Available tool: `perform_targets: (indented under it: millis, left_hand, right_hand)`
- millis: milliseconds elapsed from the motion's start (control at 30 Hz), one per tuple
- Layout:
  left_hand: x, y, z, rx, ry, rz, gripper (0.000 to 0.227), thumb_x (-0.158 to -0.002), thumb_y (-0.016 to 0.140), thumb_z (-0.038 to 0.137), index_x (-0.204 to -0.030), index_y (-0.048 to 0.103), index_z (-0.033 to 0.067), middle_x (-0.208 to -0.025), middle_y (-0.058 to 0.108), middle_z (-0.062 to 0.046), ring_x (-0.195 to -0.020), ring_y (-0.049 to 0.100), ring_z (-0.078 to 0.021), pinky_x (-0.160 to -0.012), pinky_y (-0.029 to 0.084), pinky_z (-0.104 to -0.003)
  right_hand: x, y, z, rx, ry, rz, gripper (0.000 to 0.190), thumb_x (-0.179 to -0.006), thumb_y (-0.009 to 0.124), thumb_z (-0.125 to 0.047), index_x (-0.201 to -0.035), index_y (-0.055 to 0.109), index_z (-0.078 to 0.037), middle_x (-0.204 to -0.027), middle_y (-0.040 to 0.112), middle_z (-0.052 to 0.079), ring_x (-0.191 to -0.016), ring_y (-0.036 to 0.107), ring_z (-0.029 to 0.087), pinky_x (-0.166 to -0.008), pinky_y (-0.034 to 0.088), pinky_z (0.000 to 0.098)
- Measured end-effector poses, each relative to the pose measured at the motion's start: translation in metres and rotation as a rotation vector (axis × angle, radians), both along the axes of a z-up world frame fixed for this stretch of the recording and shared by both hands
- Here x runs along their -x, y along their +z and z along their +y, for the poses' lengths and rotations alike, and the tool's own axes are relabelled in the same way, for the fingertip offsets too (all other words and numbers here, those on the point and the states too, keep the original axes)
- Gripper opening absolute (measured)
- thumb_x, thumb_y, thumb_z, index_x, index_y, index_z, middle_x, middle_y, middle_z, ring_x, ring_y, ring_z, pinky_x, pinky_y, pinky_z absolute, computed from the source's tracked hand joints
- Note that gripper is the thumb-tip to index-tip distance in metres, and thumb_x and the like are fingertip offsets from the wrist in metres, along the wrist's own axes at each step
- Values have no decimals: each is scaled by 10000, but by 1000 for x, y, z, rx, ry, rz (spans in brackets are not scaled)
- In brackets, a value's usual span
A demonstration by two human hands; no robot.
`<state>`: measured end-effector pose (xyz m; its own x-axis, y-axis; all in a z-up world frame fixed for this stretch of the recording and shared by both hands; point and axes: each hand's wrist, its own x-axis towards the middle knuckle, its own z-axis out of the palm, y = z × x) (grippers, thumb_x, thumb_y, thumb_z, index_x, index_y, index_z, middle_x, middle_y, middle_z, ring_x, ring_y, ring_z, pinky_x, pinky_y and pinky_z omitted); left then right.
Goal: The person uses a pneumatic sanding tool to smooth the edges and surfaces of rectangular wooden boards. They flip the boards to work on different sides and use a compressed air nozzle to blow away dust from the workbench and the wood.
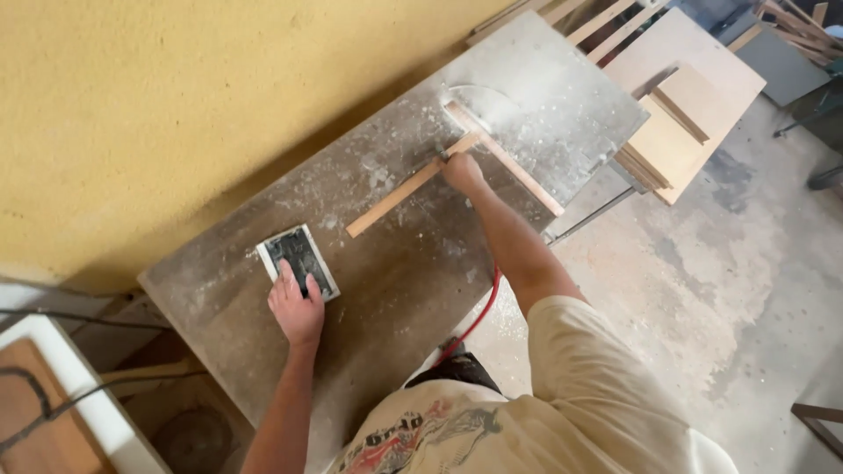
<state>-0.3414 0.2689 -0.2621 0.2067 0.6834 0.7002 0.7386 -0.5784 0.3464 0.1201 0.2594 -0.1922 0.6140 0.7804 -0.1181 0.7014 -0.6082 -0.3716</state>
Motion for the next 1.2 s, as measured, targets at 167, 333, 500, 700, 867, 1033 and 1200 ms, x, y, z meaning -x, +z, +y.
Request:
perform_targets:
  millis: [167, 333, 500, 700, 867, 1033, 1200]
  left_hand:
    - [7, -20, 5, -25, 30, 42, 602, -973, 676, 345, -1445, 625, -25, -1038, 693, -160, -986, 679, -317, -876, 512, -426]
    - [-1, -12, 6, -48, 61, 61, 615, -945, 708, 301, -1458, 633, -29, -984, 692, -157, -960, 686, -318, -868, 514, -422]
    - [-1, -6, 4, -56, 79, 93, 607, -928, 722, 273, -1450, 644, -28, -969, 703, -171, -945, 699, -327, -844, 521, -427]
    - [-2, -10, 5, -73, 66, 78, 588, -954, 700, 271, -1457, 638, -26, -985, 696, -166, -937, 695, -328, -835, 526, -423]
    - [-5, 2, -4, 84, 82, 137, 576, -1037, 616, 244, -1534, 530, -34, -1064, 729, -198, -987, 683, -383, -882, 519, -477]
    - [0, 2, -5, 87, 80, 154, 566, -1051, 602, 254, -1530, 536, -39, -1078, 730, -197, -972, 680, -376, -871, 518, -467]
    - [-2, -16, 9, -53, 44, 74, 611, -963, 662, 294, -1489, 626, -14, -1002, 689, -130, -922, 686, -315, -818, 523, -430]
  right_hand:
    - [-35, -9, 9, 34, -128, 5, 683, -954, 515, -603, -970, 742, 41, -979, 738, 269, -1035, 716, 418, -867, 582, 504]
    - [-60, -8, 16, 58, -143, 31, 683, -921, 506, -644, -966, 737, -3, -996, 742, 241, -1049, 715, 412, -888, 585, 498]
    - [-77, -18, 34, 52, -47, -49, 597, -989, 503, -529, -892, 732, 14, -891, 736, 232, -953, 741, 425, -839, 597, 512]
    - [-101, -43, 89, -37, 24, 92, 544, -1004, 524, -428, -848, 730, 50, -847, 723, 274, -877, 733, 463, -762, 604, 518]
    - [-82, 1, 109, 91, -24, 145, 600, -1046, 483, -557, -944, 683, -1, -943, 727, 181, -866, 704, 362, -673, 568, 450]
    - [-74, 31, 105, 19, -144, 205, 629, -1042, 526, -562, -627, 562, -91, -623, 604, 59, -559, 609, 224, -486, 495, 376]
    - [-41, 33, 103, -224, 41, 125, 563, -1005, 564, -445, -637, 645, -26, -547, 590, 143, -488, 621, 245, -447, 434, 382]
